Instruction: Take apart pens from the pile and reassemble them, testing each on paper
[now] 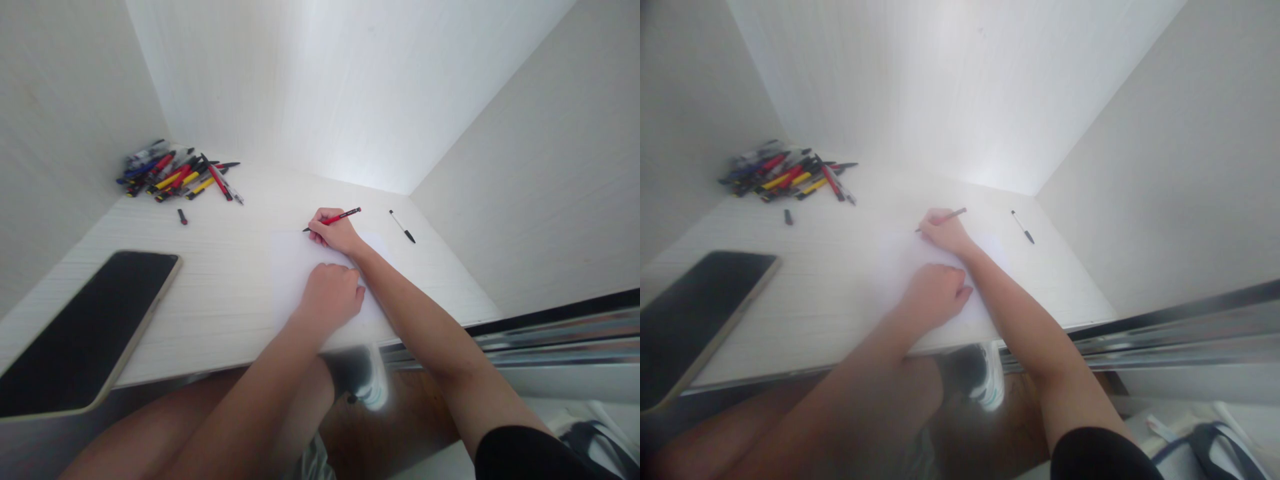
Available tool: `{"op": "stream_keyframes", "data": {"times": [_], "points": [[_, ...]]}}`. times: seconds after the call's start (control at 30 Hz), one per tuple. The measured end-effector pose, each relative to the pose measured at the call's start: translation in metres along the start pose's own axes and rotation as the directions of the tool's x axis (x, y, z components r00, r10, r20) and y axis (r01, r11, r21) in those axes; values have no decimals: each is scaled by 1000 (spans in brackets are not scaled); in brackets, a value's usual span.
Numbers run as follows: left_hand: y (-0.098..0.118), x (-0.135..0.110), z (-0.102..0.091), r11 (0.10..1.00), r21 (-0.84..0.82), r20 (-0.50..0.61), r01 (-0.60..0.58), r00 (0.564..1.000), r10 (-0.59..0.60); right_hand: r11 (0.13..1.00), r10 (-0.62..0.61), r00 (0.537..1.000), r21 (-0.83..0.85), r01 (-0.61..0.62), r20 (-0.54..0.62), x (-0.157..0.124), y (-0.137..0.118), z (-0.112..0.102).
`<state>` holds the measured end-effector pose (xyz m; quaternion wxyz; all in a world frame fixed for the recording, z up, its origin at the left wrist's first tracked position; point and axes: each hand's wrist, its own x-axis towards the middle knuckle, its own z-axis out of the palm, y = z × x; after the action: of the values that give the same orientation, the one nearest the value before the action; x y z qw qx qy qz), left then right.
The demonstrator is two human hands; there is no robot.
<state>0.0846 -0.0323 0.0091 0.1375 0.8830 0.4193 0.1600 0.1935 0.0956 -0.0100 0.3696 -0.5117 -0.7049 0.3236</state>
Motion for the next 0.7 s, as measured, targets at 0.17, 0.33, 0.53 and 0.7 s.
{"op": "stream_keyframes", "data": {"times": [0.17,0.33,0.53,0.7], "points": [[0,1,0,1000,-3,13,0,1000,0,999,4,1000,33,-4,-9,0,3,-2],[0,0,0,1000,-4,8,-2,1000,2,999,-13,1000,38,14,-16,1,7,-2],[0,0,-1,1000,-5,21,5,1000,-5,1000,-13,1000,21,13,-5,1,7,-2],[0,0,-1,1000,-1,17,4,1000,-4,1000,-6,1000,7,6,-3,0,1,-2]]}}
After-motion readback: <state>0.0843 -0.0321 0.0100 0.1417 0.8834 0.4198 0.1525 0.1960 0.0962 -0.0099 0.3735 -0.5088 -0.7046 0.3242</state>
